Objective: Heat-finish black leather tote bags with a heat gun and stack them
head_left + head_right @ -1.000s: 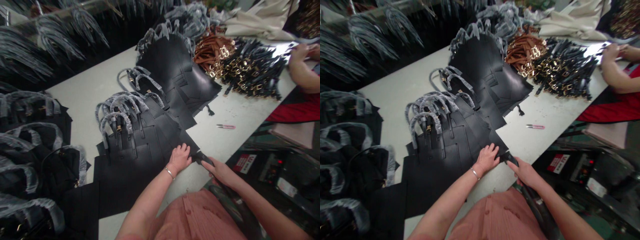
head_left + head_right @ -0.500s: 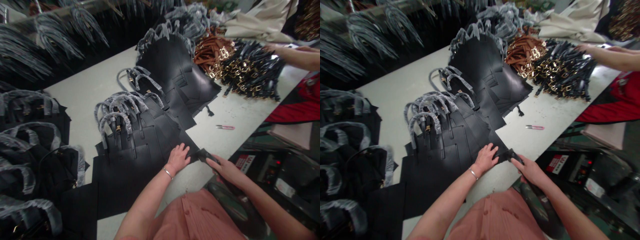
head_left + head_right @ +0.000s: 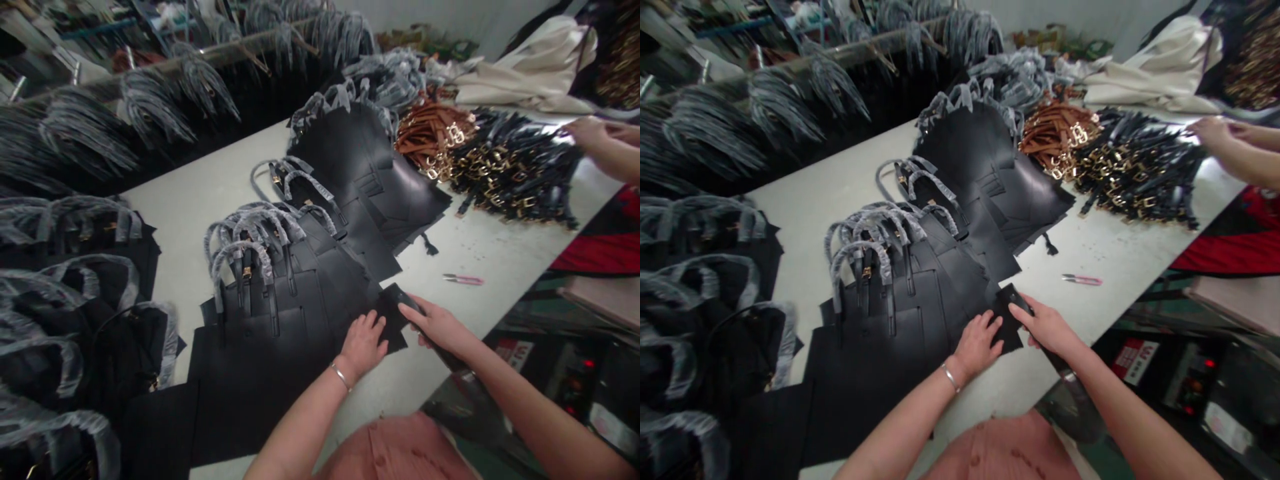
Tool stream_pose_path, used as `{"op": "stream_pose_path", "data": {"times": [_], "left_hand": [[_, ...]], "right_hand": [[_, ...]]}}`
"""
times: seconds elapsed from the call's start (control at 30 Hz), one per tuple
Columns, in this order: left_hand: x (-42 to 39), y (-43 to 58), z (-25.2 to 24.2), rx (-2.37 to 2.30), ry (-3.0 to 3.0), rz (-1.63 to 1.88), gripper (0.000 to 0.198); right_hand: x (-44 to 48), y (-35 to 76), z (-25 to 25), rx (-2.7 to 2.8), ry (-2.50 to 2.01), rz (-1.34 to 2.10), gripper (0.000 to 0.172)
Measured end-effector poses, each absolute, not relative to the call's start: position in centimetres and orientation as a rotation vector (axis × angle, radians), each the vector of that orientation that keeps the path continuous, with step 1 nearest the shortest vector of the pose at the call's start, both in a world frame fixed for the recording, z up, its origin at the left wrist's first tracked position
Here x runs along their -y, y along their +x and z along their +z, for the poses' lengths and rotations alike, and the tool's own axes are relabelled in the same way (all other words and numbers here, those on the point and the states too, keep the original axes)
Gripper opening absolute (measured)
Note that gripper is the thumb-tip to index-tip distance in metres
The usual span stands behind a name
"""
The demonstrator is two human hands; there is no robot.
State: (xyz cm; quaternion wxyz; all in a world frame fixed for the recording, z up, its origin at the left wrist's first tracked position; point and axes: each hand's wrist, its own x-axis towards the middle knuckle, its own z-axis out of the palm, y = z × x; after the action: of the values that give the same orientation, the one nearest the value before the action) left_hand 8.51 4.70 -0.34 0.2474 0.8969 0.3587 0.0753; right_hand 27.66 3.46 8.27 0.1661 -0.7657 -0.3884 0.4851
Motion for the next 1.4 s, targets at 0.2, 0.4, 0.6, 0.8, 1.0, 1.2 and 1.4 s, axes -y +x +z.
{"op": "stream_pose_path", "data": {"times": [0.2,0.4,0.6,0.8,1.0,1.2,1.4], "left_hand": [[-8.1,3.9,1.2,-1.041,2.531,0.337,0.038],[-10.6,-0.7,1.5,-1.571,2.532,0.239,0.061],[-10.5,-0.5,1.8,-1.558,2.476,0.202,0.063],[-9.6,0.5,1.5,-1.584,2.379,0.236,0.065],[-7.9,2.5,0.8,-1.55,2.311,0.279,0.063],[-7.4,3.4,0.7,-1.543,2.277,0.321,0.06],[-7.6,3.9,0.1,-1.514,2.297,0.287,0.051]], "right_hand": [[-9.4,26.8,7.1,1.145,-2.061,1.552,0.054],[-12.2,26.0,6.4,1.168,-2.089,1.538,0.054],[-14.9,24.9,8.0,1.317,-2.182,1.284,0.059],[-15.0,22.0,9.3,1.459,-1.969,1.63,0.059],[-17.7,17.5,7.7,1.646,-1.853,1.701,0.063],[-17.7,16.3,8.2,1.744,-1.819,1.643,0.065],[-17.8,12.9,7.3,2.039,-1.719,1.393,0.055]]}}
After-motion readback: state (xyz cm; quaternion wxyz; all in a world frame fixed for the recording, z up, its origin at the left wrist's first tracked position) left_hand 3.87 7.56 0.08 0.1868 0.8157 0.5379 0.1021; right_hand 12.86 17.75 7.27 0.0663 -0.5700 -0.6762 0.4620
